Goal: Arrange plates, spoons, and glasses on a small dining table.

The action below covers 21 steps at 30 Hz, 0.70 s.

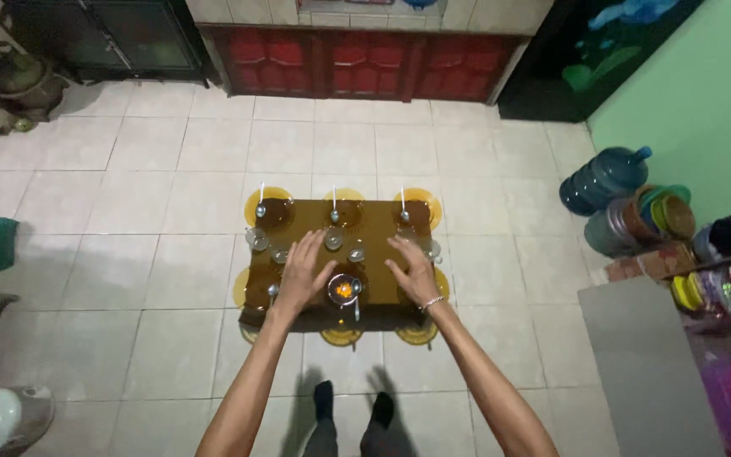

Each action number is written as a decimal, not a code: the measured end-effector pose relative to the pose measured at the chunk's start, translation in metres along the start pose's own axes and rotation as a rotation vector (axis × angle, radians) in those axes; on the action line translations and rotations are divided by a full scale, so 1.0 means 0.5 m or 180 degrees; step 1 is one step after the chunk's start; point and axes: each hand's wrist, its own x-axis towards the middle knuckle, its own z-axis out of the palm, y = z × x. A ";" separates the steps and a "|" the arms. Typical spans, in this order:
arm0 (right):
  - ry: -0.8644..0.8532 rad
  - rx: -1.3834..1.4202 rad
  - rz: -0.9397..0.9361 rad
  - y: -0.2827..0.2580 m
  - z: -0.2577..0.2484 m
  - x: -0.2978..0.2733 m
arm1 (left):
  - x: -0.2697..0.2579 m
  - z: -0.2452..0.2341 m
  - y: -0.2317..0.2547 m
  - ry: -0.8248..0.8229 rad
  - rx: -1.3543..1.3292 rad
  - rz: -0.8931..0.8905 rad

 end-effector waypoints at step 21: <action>0.0188 0.0336 0.0581 0.602 0.387 0.020 | 0.004 0.604 -0.468 0.0057 0.0303 0.0566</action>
